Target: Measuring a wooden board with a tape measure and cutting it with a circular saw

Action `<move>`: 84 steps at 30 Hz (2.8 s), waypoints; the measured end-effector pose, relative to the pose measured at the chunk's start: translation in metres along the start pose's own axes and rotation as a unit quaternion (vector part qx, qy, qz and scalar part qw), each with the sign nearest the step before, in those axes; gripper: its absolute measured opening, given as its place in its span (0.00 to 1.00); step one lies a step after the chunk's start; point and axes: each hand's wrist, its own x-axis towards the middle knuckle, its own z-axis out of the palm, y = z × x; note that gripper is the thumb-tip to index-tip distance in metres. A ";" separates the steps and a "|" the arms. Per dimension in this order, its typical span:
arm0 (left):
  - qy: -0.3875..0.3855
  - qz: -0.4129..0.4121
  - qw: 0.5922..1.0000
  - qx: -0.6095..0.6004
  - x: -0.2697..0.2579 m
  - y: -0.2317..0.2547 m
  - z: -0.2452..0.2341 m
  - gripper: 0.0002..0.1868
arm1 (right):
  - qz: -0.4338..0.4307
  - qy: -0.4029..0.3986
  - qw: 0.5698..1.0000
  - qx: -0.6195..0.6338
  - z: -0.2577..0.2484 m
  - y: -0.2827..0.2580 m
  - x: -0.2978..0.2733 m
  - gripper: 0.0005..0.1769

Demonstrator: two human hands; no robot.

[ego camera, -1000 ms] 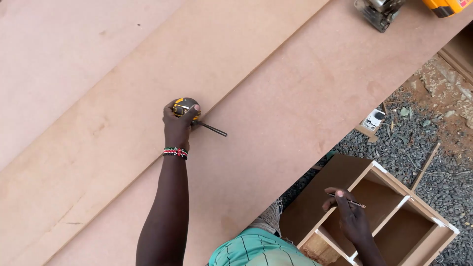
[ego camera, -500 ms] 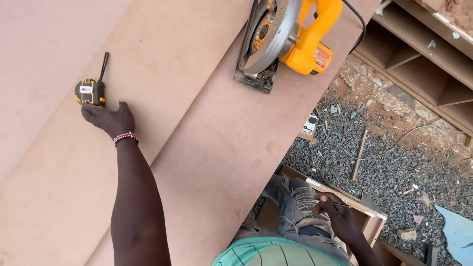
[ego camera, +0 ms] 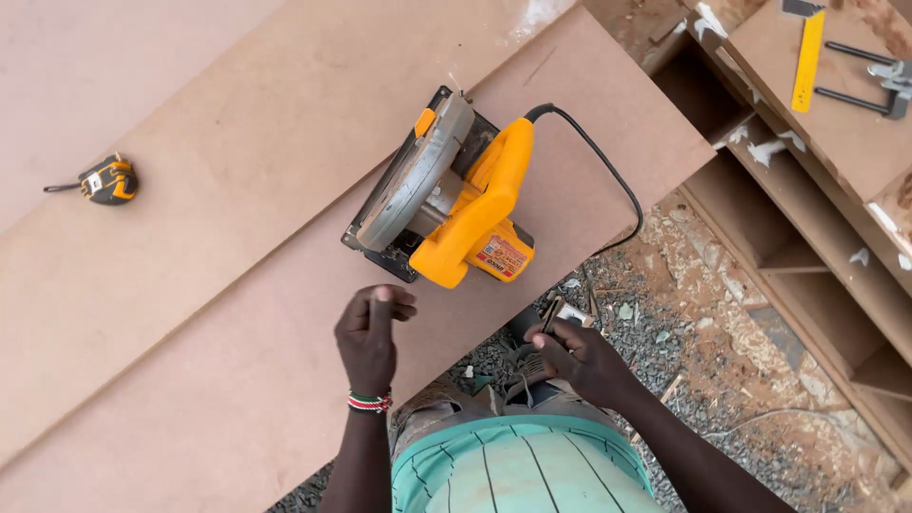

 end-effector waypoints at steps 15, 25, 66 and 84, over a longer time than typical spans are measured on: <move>0.157 -0.101 0.982 -0.012 -0.076 0.021 0.105 0.27 | -0.517 -0.105 0.761 -0.377 -0.115 -0.202 0.169 0.36; 0.213 -0.238 0.948 -0.006 -0.019 -0.063 0.133 0.26 | -0.140 -0.422 0.643 -0.624 -0.085 -0.248 0.278 0.16; 0.437 -0.172 0.881 -0.054 -0.058 -0.048 0.569 0.22 | -0.123 -0.505 0.743 -0.422 -0.341 -0.216 0.311 0.31; 0.312 -0.113 0.854 0.400 0.004 -0.093 0.649 0.24 | -0.137 -0.485 0.731 -0.461 -0.343 -0.200 0.340 0.22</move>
